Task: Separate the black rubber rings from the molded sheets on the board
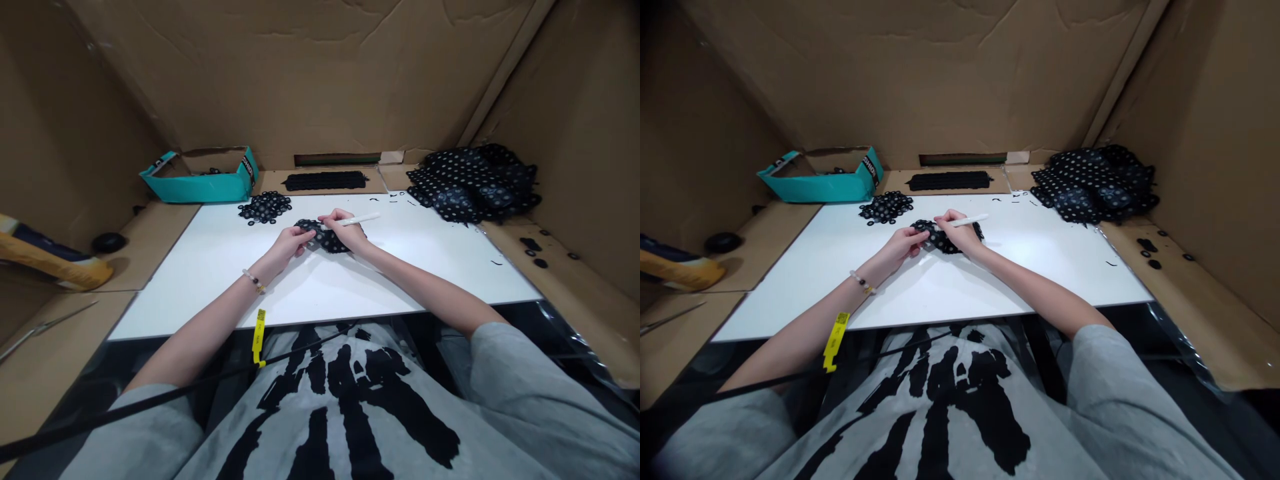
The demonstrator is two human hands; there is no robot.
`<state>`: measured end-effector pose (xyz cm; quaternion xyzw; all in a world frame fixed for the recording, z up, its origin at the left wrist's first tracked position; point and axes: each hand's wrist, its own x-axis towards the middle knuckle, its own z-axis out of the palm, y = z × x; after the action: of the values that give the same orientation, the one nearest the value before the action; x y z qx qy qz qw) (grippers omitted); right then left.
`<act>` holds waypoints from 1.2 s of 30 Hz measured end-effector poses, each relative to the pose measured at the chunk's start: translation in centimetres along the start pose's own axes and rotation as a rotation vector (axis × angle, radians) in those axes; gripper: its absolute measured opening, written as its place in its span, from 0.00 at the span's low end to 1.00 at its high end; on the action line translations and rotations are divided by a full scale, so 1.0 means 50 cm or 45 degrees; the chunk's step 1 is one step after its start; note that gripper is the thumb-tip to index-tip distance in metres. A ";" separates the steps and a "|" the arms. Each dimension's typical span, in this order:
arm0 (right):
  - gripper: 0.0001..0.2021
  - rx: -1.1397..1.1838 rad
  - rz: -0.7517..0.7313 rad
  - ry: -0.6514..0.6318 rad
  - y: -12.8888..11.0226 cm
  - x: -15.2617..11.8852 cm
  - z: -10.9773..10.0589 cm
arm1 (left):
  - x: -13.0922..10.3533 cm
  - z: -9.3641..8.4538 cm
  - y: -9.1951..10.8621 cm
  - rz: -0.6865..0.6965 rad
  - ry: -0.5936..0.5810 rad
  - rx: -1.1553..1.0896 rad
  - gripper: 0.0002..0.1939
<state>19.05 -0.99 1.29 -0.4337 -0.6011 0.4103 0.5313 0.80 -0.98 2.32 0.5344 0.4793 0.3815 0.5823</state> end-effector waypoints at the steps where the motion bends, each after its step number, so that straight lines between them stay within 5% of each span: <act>1: 0.10 0.004 0.006 -0.002 0.002 0.001 -0.001 | -0.002 0.001 0.003 -0.011 0.007 -0.012 0.13; 18: 0.10 -0.350 -0.209 -0.044 0.017 -0.017 0.019 | 0.015 -0.010 -0.012 -0.055 -0.033 -0.113 0.13; 26: 0.12 -0.364 -0.130 0.004 0.009 -0.013 0.006 | 0.007 0.003 -0.014 0.101 -0.014 0.038 0.14; 36: 0.13 -0.116 -0.023 0.033 0.003 -0.003 0.002 | 0.016 -0.012 -0.019 0.017 -0.069 0.044 0.09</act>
<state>18.97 -1.09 1.12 -0.4572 -0.6162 0.3720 0.5224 0.36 -0.20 1.26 0.5577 0.4664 0.3625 0.5831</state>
